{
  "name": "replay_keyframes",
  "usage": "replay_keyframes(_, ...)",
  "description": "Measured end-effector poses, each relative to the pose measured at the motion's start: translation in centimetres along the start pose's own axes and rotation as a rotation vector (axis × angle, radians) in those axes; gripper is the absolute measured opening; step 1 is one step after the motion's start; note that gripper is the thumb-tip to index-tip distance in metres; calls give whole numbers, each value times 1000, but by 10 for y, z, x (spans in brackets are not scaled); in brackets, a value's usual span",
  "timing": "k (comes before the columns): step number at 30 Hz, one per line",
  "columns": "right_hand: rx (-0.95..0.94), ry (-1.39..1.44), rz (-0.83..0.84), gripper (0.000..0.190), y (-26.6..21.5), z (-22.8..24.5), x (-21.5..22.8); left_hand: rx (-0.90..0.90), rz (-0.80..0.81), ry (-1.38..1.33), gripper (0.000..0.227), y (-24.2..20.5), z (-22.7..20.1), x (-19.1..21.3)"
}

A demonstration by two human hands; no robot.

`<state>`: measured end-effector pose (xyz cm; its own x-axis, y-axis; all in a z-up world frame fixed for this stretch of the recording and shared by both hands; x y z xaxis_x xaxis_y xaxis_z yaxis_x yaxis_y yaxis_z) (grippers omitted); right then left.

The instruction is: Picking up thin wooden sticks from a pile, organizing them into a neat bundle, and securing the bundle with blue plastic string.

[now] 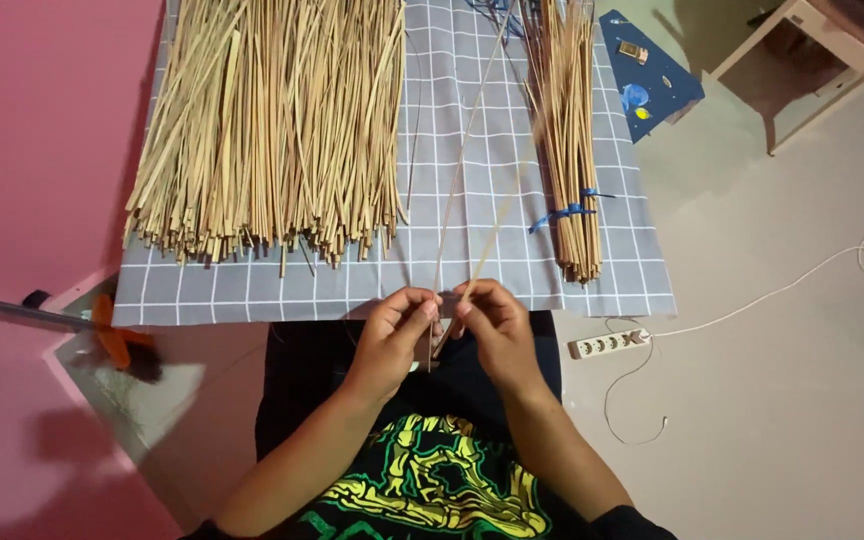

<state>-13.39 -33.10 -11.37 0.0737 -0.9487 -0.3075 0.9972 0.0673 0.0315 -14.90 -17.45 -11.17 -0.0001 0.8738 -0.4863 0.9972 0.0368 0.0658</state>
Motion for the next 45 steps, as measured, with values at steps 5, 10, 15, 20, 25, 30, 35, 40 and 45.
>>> replay_keyframes(5,61,85,-52,9,18,33,39,16,39,0,16,-8,-2,7)
replay_keyframes(10,584,-601,-178,22,35,182,52,-56,94,194,18,-13,-13,20)
replay_keyframes(15,972,-1403,-36,19,56,264,-1,-340,275,939,15,-13,-129,20)
replay_keyframes(20,815,-1635,259,22,61,222,-14,-616,182,1517,13,-20,-187,42)
replay_keyframes(25,-84,-1172,492,19,16,154,0,-902,6,1771,10,-28,-223,43)
replay_keyframes(30,-152,-1086,487,35,-9,141,-6,-884,93,1729,13,-25,-235,29)
replay_keyframes(35,-109,-1134,478,22,-19,136,9,-908,86,1713,17,-20,-227,30)
replay_keyframes(40,-75,-996,363,27,-31,130,27,-964,85,1715,10,-14,-208,35)
replay_keyframes(45,-99,-949,217,21,-37,109,36,-1075,1,1720,14,-10,-197,39)
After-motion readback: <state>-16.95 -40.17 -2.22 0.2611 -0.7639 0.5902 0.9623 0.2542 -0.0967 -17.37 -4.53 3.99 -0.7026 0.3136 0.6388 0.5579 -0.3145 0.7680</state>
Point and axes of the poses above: each hand's wrist, its own y-axis towards the middle knuckle, its own x-axis out of the back of the hand, z = x × y, the point moved 3 cm from there along y, towards the middle knuckle, and after that the axes turned 10 degrees about -x, right-handed, at the moved point
